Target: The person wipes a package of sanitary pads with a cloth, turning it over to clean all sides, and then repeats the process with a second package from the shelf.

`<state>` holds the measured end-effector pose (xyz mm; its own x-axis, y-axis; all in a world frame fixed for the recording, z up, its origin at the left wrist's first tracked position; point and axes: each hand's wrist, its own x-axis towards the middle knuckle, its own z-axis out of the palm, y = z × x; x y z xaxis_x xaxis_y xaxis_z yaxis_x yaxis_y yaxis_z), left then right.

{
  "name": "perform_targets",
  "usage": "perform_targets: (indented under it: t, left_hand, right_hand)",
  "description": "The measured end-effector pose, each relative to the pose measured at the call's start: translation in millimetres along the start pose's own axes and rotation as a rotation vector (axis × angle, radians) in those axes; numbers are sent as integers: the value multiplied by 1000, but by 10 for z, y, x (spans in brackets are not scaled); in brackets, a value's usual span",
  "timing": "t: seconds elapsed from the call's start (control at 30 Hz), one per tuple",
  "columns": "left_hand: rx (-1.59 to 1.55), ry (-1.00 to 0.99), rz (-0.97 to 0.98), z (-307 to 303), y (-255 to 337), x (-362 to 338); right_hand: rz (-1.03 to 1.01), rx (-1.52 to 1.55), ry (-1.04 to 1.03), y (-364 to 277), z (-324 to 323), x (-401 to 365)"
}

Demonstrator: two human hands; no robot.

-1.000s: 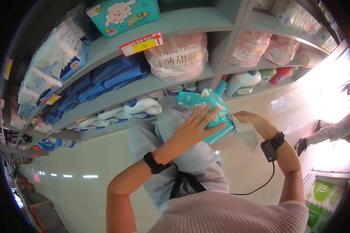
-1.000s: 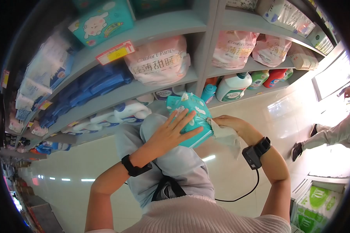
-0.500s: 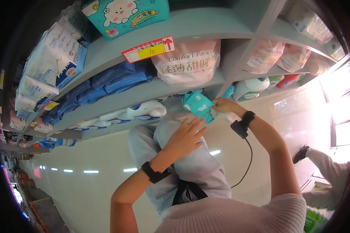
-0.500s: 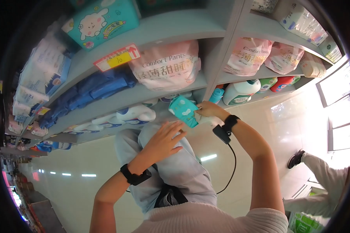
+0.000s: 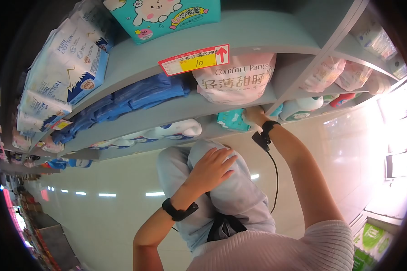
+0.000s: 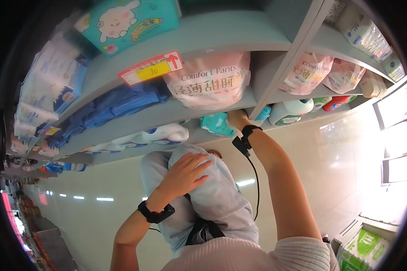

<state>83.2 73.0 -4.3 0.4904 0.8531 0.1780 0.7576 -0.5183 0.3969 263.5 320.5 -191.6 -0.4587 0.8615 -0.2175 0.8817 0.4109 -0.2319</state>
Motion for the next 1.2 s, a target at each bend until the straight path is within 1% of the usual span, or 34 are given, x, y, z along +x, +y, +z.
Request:
perform_targets:
  t: [0.03,0.07,0.1,0.13,0.17,0.27,0.33,0.37,0.4,0.43,0.47,0.53,0.6,0.67,0.73,0.87,0.93,0.97,1.03,1.07,1.13,1.17,1.2]
  left_hand:
    - [1,6,0,-4,1,-10]
    - [-4,19,-2,-7,5,-21]
    - [-9,31,-3,-7,13,-35]
    - [-7,34,-2,-7,22,-49]
    - [0,46,-3,-7,32,-63]
    - [18,82,-23,-54,81,-136]
    - [33,116,-36,-110,96,-184]
    - [32,129,-39,-126,92,-209]
    - [29,142,-39,-143,95,-235]
    - [35,159,-32,-163,104,-257]
    - [37,162,-34,-181,114,-274]
    - [44,181,-26,-213,145,-301]
    - [46,210,-32,-237,200,-330]
    - [47,240,-8,-258,256,-366]
    - [58,277,10,-330,288,-407]
    - [62,350,-27,-478,332,-576]
    - [68,390,-48,-541,329,-673]
    - [79,406,-70,-566,329,-734]
    - [100,438,-102,-619,319,-850]
    - [87,466,-103,-643,311,-910]
    - [80,510,-115,-686,294,-1023]
    - [79,526,-143,-697,292,-1081]
    - [76,541,-172,-701,287,-1131]
  right_hand:
    - [-3,-5,3,54,131,52]
    - [106,84,77,86,273,100]
    - [215,175,152,23,238,61]
    - [169,87,142,-1,186,-1]
    - [167,85,146,-25,131,-72]
    - [152,136,137,-234,-254,-445]
    - [103,185,47,-281,-454,-715]
    - [94,175,61,-274,-556,-862]
    - [-44,274,-5,-244,-652,-1021]
    - [-181,368,-71,-273,-838,-1159]
    - [-185,353,-55,-298,-1047,-1271]
    - [-279,535,28,-524,-1703,-1621]
    - [-198,501,59,-788,-2529,-1890]
    - [-367,702,298,-831,-2966,-1929]
    - [-466,547,384,-915,-3428,-1907]
    - [-548,384,449,-1153,-3941,-1554]
    - [-512,344,476,-1425,-4084,-1443]
    - [-527,339,483,-1503,-4145,-1358]
    - [-491,39,571,-1651,-4234,-1118]
    - [-509,35,574,-1707,-4288,-999]
    - [-387,-57,502,-1770,-4398,-825]
    - [-403,-66,500,-1786,-4408,-793]
    - [-350,-155,539,-1811,-4411,-791]
